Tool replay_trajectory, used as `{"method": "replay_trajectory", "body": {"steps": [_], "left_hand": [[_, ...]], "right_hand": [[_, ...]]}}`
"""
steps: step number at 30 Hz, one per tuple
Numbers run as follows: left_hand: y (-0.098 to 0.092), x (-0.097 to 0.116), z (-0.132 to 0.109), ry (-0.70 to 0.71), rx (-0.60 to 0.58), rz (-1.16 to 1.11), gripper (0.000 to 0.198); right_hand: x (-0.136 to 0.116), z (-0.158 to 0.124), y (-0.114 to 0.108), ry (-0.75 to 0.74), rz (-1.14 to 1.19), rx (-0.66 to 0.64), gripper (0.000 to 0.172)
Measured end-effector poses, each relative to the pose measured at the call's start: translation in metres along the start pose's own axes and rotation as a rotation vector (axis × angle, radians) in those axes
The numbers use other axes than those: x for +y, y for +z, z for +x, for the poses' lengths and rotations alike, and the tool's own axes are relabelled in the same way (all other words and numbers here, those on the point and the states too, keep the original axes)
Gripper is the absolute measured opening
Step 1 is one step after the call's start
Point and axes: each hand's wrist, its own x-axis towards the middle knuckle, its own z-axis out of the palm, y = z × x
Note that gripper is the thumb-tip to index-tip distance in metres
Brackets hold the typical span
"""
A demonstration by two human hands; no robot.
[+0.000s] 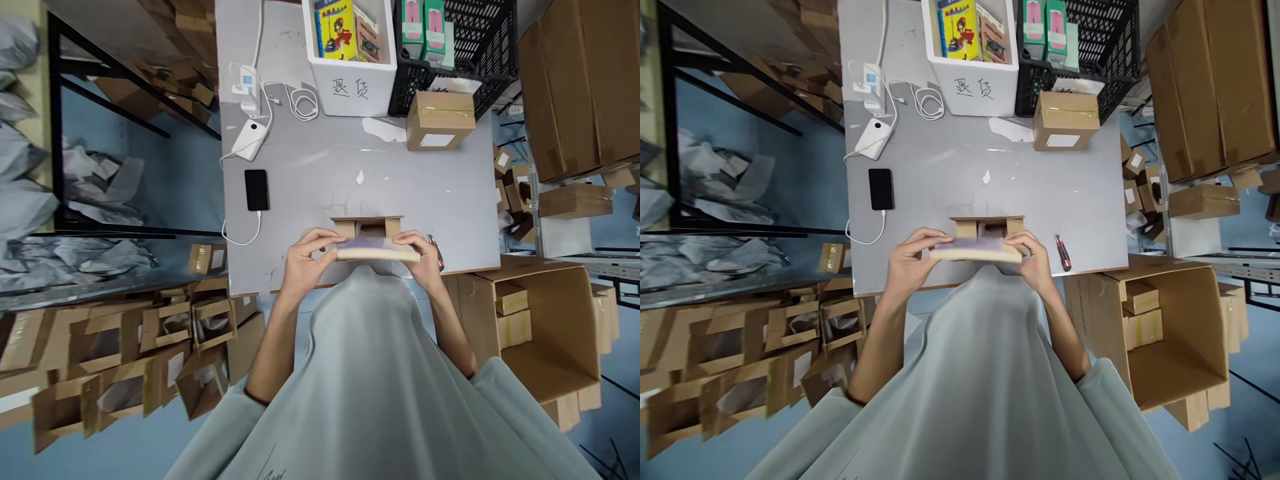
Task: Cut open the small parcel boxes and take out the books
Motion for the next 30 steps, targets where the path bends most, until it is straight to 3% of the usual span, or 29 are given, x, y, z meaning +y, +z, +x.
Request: {"method": "replay_trajectory", "body": {"steps": [4, 7, 15, 21, 25, 30], "left_hand": [[-0.010, 0.009, 0.000, 0.158, -0.075, 0.031, 0.016], [-0.013, 0.015, 0.000, 0.173, -0.095, 0.059, 0.015], [-0.012, 0.012, -0.002, 0.013, -0.068, 0.005, 0.028], [-0.006, 0.001, -0.001, -0.112, -0.043, -0.113, 0.057], [-0.005, 0.000, -0.002, -0.148, -0.059, -0.111, 0.047], [-0.006, 0.000, -0.001, -0.206, -0.119, -0.154, 0.057]], "right_hand": [[-0.007, -0.003, 0.001, -0.062, -0.029, 0.068, 0.019], [-0.008, -0.006, 0.002, -0.086, -0.016, 0.091, 0.019], [-0.005, -0.009, 0.000, -0.059, -0.030, 0.087, 0.021], [-0.003, -0.006, 0.002, 0.078, 0.030, 0.099, 0.057], [-0.005, -0.003, 0.000, 0.097, -0.001, 0.062, 0.041], [-0.002, 0.001, -0.006, 0.166, 0.005, -0.005, 0.052]]}}
